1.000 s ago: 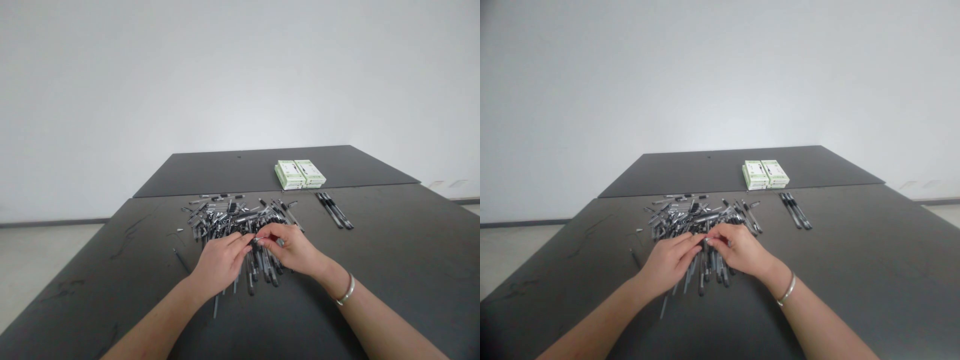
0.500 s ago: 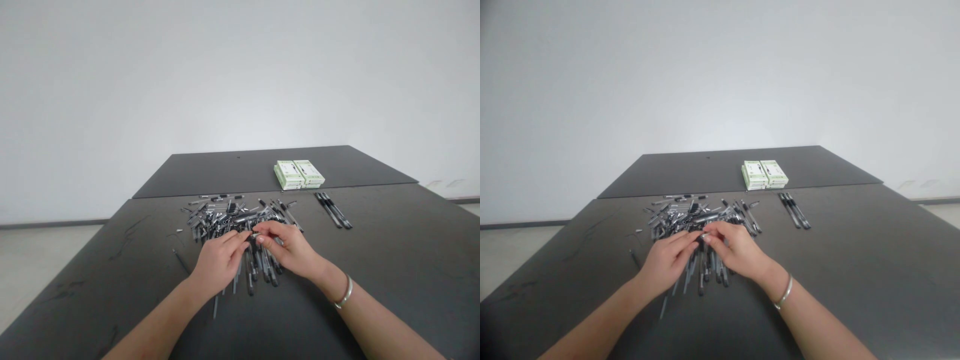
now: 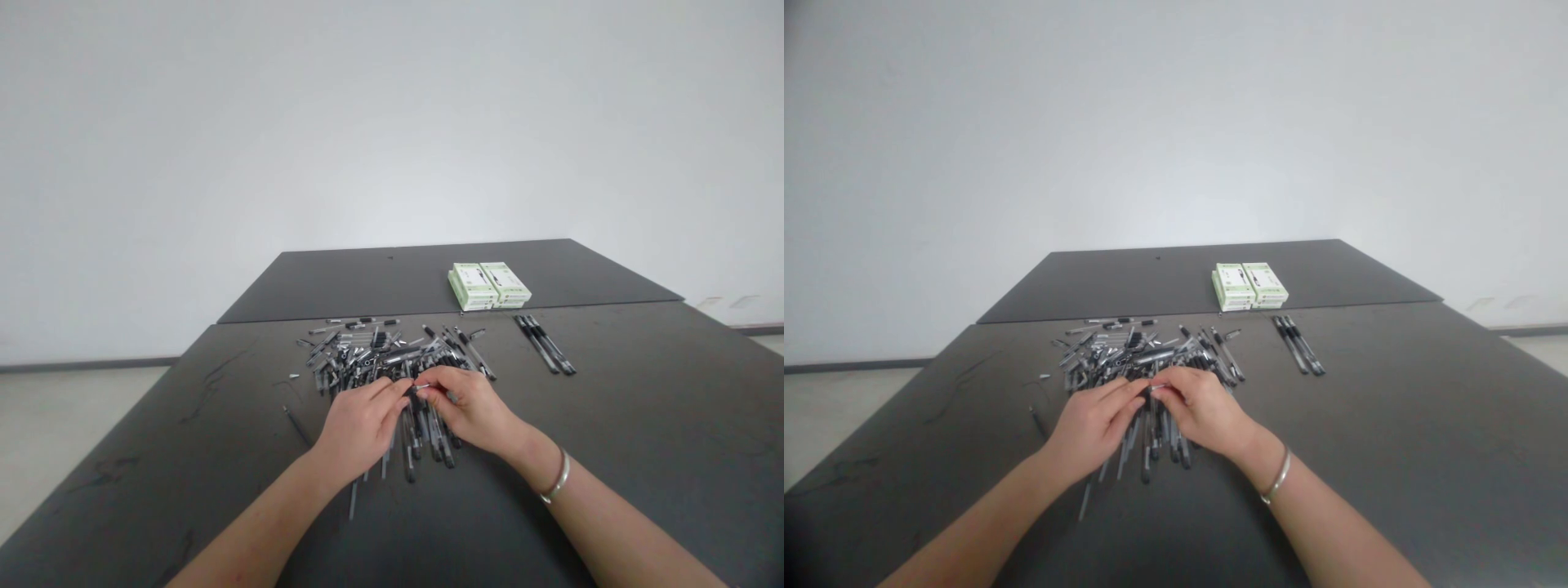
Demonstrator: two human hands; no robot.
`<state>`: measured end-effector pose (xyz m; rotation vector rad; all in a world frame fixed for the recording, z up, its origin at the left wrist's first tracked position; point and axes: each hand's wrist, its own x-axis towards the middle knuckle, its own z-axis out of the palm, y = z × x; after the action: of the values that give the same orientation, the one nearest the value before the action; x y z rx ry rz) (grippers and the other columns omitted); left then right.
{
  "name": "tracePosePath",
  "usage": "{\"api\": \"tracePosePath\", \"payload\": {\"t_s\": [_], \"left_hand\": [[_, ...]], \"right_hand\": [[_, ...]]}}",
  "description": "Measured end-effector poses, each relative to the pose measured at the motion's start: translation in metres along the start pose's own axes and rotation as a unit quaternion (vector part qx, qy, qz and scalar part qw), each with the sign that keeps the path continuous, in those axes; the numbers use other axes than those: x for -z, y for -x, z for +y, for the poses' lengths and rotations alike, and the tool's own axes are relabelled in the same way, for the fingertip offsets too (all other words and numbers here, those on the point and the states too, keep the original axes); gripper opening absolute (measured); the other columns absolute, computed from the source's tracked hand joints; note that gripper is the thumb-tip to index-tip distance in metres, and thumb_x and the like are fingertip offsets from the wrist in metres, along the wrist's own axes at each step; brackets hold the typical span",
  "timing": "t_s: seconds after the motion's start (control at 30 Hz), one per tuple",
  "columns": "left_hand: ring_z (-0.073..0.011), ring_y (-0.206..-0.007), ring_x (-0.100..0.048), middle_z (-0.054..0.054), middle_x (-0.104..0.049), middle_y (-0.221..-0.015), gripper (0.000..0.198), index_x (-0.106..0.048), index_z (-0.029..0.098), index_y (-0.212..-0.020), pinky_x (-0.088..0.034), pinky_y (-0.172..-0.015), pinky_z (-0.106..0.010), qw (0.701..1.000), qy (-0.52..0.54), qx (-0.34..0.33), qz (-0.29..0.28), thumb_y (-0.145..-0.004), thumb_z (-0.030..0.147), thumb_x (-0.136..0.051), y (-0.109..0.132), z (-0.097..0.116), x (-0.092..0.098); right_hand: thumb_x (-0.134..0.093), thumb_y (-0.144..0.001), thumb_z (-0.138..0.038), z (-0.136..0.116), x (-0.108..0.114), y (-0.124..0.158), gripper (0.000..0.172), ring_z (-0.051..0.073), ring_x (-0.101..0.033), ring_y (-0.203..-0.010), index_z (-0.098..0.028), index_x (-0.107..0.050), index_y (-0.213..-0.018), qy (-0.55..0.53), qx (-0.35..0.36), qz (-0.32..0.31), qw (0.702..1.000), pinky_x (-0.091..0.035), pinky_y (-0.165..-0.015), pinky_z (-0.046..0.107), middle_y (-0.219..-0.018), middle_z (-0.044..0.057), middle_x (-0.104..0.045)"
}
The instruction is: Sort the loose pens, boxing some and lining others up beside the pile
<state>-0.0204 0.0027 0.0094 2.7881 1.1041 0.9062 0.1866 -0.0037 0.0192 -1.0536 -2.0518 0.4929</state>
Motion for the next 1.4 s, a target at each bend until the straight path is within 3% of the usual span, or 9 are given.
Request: {"api": "tracePosePath", "payload": {"t_s": [0.23, 0.6, 0.77, 1.03, 1.17, 1.4], "left_hand": [[-0.0167, -0.073, -0.067, -0.004, -0.069, -0.087, 0.025, -0.064, 0.017, -0.113, -0.053, -0.065, -0.027, 1.0, -0.013, -0.012, 0.022, -0.098, 0.027, -0.047, 0.002, -0.004, -0.001], [-0.0177, -0.073, -0.068, -0.005, -0.07, -0.085, 0.025, -0.065, 0.015, -0.109, -0.053, -0.065, -0.027, 1.0, 0.015, -0.003, -0.016, -0.099, 0.023, -0.043, 0.001, -0.002, 0.0], [-0.0165, -0.076, -0.068, -0.004, -0.071, -0.088, 0.023, -0.066, 0.017, -0.111, -0.053, -0.068, -0.026, 0.999, 0.041, 0.002, 0.0, -0.097, 0.023, -0.049, 0.002, -0.005, -0.002], [-0.0163, -0.073, -0.068, -0.004, -0.073, -0.089, 0.022, -0.069, 0.018, -0.107, -0.053, -0.066, -0.027, 0.998, -0.011, -0.027, 0.055, -0.095, 0.025, -0.052, 0.005, -0.006, -0.007], [-0.0174, -0.073, -0.068, -0.004, -0.073, -0.088, 0.021, -0.069, 0.018, -0.107, -0.054, -0.066, -0.03, 0.996, -0.045, -0.046, 0.068, -0.095, 0.025, -0.053, 0.004, -0.007, -0.007], [-0.0172, -0.073, -0.068, -0.004, -0.073, -0.087, 0.022, -0.07, 0.017, -0.106, -0.054, -0.066, -0.03, 0.994, -0.062, -0.05, 0.075, -0.095, 0.024, -0.052, 0.003, -0.005, -0.007]], "right_hand": [[-0.052, -0.094, -0.034, 0.006, -0.002, 0.002, 0.024, 0.012, -0.057, -0.063, -0.016, -0.067, -0.087, -0.046, -0.047, -0.025, 0.998, -0.044, -0.06, 0.021, -0.071, 0.002, -0.066], [-0.055, -0.093, -0.022, 0.005, 0.0, 0.001, 0.016, 0.012, -0.062, -0.069, -0.017, -0.069, -0.09, -0.037, 0.037, -0.009, 0.999, -0.046, -0.068, 0.021, -0.076, 0.003, -0.069], [-0.055, -0.093, -0.022, 0.004, 0.002, 0.002, 0.016, 0.011, -0.061, -0.068, -0.016, -0.068, -0.085, -0.027, 0.026, -0.026, 0.999, -0.044, -0.067, 0.021, -0.074, 0.002, -0.067], [-0.051, -0.094, -0.026, 0.006, -0.003, 0.001, 0.025, 0.01, -0.051, -0.061, -0.015, -0.063, -0.075, -0.046, -0.034, -0.064, 0.996, -0.037, -0.059, 0.021, -0.066, -0.001, -0.056], [-0.051, -0.093, -0.028, 0.007, -0.007, 0.001, 0.029, 0.009, -0.043, -0.055, -0.015, -0.06, -0.069, -0.101, -0.091, -0.069, 0.988, -0.032, -0.052, 0.02, -0.059, -0.003, -0.049], [-0.052, -0.091, -0.034, 0.006, -0.012, 0.0, 0.031, 0.008, -0.04, -0.051, -0.014, -0.06, -0.068, -0.154, -0.149, -0.078, 0.974, -0.031, -0.049, 0.021, -0.056, -0.004, -0.048]]}}
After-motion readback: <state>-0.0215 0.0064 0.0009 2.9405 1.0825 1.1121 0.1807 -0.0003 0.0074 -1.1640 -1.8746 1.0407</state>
